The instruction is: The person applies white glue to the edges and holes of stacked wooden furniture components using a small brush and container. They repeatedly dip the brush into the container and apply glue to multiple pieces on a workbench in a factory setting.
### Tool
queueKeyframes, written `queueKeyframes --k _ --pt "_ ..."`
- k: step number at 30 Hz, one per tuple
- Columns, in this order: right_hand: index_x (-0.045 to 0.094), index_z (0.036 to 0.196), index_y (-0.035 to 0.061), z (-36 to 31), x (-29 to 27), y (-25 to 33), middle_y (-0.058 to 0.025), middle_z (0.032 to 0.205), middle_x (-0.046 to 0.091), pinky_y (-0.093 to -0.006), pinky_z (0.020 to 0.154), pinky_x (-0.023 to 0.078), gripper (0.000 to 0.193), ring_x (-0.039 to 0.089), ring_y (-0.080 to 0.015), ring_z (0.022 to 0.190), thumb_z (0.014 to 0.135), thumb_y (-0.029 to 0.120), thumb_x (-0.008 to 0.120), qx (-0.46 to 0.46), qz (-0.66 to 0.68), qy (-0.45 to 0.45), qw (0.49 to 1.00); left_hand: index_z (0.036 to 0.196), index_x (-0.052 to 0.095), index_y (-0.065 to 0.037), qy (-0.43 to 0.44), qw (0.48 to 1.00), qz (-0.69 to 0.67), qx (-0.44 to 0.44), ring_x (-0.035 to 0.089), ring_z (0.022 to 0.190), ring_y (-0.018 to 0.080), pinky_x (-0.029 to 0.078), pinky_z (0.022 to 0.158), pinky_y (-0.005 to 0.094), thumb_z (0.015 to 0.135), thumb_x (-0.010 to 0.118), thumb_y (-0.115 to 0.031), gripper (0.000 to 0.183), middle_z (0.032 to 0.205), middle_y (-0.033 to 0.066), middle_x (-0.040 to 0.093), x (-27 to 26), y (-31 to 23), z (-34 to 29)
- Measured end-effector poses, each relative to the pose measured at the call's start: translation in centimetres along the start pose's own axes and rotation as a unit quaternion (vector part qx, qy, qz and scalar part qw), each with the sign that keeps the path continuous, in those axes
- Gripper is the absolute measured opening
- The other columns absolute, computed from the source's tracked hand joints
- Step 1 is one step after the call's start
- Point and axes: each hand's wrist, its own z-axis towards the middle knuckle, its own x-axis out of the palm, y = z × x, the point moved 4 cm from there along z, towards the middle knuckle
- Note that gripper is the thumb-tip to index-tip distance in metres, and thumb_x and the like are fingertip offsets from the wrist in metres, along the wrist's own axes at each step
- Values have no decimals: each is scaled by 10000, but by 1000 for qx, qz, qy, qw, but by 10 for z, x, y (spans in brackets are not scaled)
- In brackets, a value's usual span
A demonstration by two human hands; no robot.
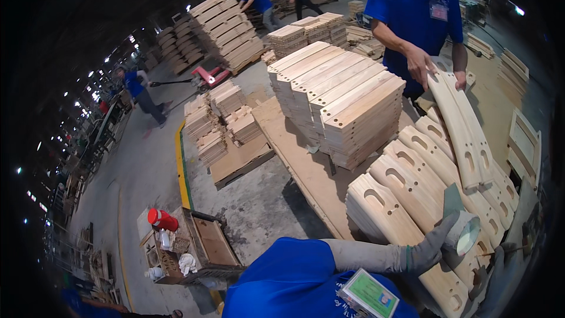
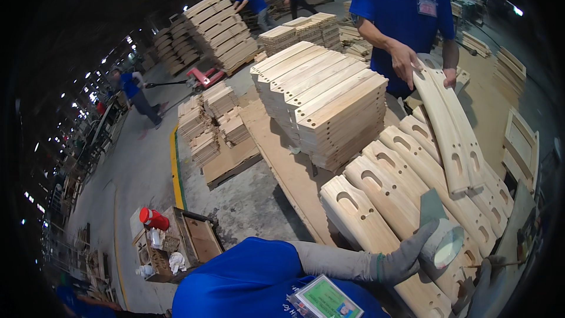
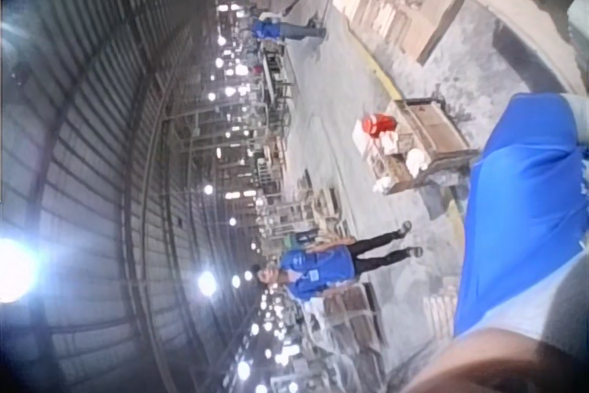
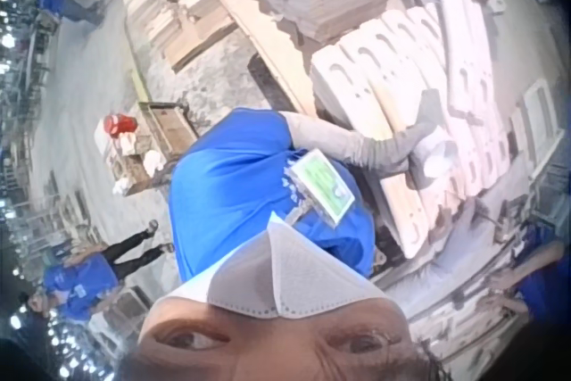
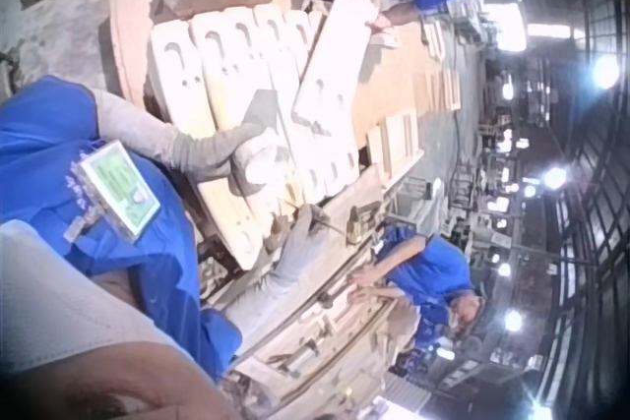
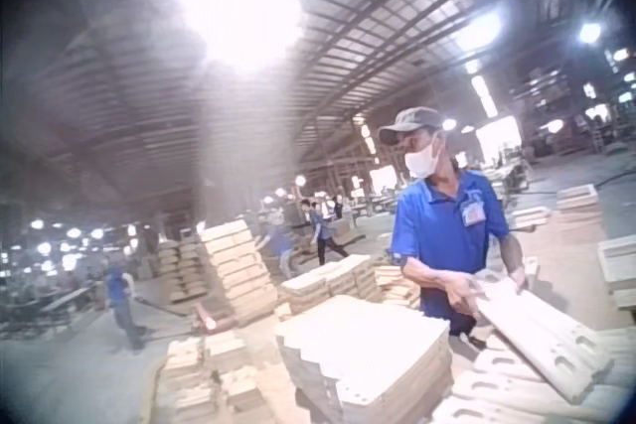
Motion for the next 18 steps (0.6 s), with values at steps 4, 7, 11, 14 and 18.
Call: queueKeyframes --k 4,7,11,14,18 --pt "595 971 -13 -22 -18 -65 -112 892 622 -304 755 464 149 580 -207 815 873 100 587 108 163 -144 970 1360 258 -24 42 998 13 41 474 1122 298 405 948 371 804 512 -168 627 1235 186 428 11 -18 8" --pt "604 918 1 -32 -28 -14 -107 906 617 -264 731 477 102 586 -150 806 820 24 621 92 297 -88 946 1346 269 -29 30 996 29 78 496 1092 286 435 916 371 827 534 -226 615 1203 177 444 10 -35 13" --pt "612 858 -13 -49 -11 50 -153 877 653 -320 721 520 148 640 -236 803 727 -67 654 -155 327 -95 927 1357 214 -17 53 972 153 170 508 1111 292 452 918 379 820 608 -149 679 1228 192 440 2 -62 13" --pt "636 824 7 -44 2 50 -153 890 655 -325 688 529 112 652 -240 808 768 75 704 -195 219 -70 953 1381 130 -5 31 932 284 223 499 1157 319 436 954 390 743 731 -44 877 1282 234 414 -3 -69 12" --pt "632 830 35 -72 19 37 -144 916 654 -329 671 551 116 665 -259 801 742 24 706 -168 202 -24 964 1375 171 -16 -77 823 484 287 442 1202 334 375 989 435 668 817 -118 964 1269 248 409 -9 -57 4"
